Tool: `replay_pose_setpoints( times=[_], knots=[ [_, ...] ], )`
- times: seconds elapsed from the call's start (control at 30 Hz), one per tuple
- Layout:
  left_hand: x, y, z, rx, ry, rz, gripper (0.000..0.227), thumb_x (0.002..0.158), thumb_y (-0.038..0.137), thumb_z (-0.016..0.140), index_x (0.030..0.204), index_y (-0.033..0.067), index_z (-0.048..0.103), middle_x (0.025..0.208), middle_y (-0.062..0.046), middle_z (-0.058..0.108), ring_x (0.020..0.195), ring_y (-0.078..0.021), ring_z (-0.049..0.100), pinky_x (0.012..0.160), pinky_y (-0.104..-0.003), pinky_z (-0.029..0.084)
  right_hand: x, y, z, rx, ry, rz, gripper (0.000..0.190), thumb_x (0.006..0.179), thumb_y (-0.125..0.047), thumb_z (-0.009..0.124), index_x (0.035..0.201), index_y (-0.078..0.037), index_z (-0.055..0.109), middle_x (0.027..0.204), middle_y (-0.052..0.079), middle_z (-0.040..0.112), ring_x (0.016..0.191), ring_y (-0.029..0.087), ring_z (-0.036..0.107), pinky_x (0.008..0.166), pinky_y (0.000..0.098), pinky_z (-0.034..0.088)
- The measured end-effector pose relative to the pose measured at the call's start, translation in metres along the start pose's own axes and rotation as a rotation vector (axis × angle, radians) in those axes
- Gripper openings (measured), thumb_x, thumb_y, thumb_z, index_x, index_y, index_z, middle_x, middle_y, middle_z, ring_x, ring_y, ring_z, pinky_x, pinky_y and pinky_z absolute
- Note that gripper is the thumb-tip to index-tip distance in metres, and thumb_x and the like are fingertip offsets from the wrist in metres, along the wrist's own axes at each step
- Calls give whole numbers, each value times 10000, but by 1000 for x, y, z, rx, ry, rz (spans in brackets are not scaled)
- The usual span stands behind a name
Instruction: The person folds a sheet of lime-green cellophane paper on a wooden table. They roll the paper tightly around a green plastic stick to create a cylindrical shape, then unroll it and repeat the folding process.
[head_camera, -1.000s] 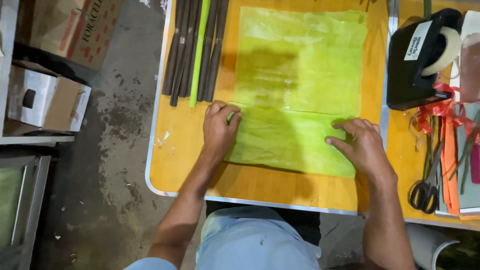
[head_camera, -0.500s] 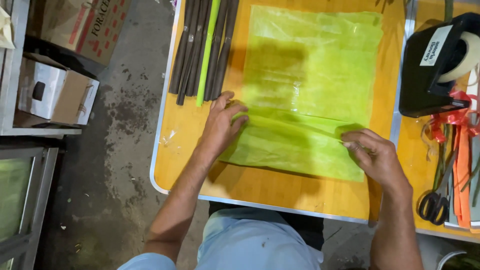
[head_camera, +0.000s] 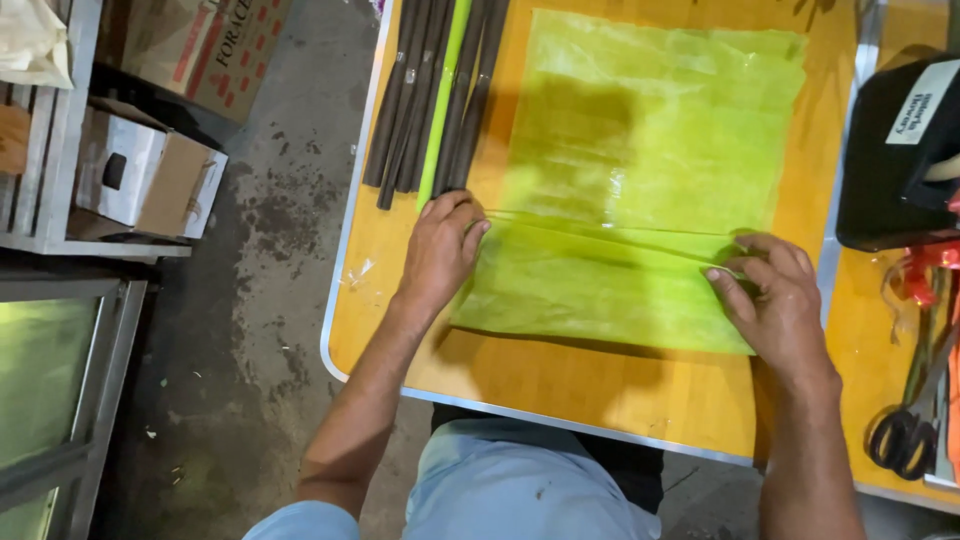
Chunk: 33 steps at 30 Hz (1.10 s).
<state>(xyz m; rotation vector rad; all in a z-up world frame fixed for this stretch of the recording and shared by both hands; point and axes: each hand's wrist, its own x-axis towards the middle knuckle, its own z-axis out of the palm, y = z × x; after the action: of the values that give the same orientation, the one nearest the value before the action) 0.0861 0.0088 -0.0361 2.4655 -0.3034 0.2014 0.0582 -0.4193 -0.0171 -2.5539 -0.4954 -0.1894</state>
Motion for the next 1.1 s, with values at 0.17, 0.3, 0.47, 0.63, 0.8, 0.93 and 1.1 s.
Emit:
replay_pose_setpoints(
  times=[0.17,0.3,0.47,0.63,0.8,0.93,1.1],
  knots=[
    [4,3,-1,6,-73,-66,84,944,118,709,912,63,655,1283,-145,651,1098,-360,555,918,-447,469,0,19,8,0,-52,50,210,971,-250,759,1035,-50,764,1416,173,635,1403,387,518,1107,519,372],
    [4,-1,-3,-27,-27,-18,55,899,99,736,906,58,701,992,-92,665,942,-333,561,822,-440,455,10,13,1,92,-23,131,211,974,-224,800,1055,-30,778,1118,129,654,1138,329,600,975,426,437],
    [0,6,-23,-190,-85,-113,56,887,68,785,927,79,747,920,-67,716,864,-249,645,751,-375,510,7,4,-11,357,45,233,182,911,-104,847,1000,11,739,1000,102,632,954,210,608,802,327,499],
    [-7,23,-61,-437,-12,-165,100,851,95,855,926,81,791,985,-69,708,844,-150,665,763,-258,584,-13,-15,-37,457,187,219,141,900,-72,852,986,-10,758,1035,130,672,1023,201,635,681,287,464],
    [-3,55,-114,-609,-151,-127,72,889,57,794,895,121,760,1203,-112,763,1093,-139,715,878,-253,509,-27,-52,-83,589,273,192,127,898,-50,809,960,-17,704,1120,215,715,1154,296,713,996,386,603],
    [2,81,-147,-499,-176,-110,46,904,114,800,871,117,769,943,8,798,897,-68,706,785,-249,523,-45,-54,-100,808,403,196,194,822,12,824,953,-38,690,1139,157,699,1063,212,696,933,294,654],
    [-12,103,-167,-719,-112,16,24,965,111,756,988,116,761,803,56,704,508,20,329,475,-169,301,-70,-61,-119,995,430,100,205,854,-16,778,1013,-105,683,709,-92,505,679,-9,443,695,150,466]
  ],
)
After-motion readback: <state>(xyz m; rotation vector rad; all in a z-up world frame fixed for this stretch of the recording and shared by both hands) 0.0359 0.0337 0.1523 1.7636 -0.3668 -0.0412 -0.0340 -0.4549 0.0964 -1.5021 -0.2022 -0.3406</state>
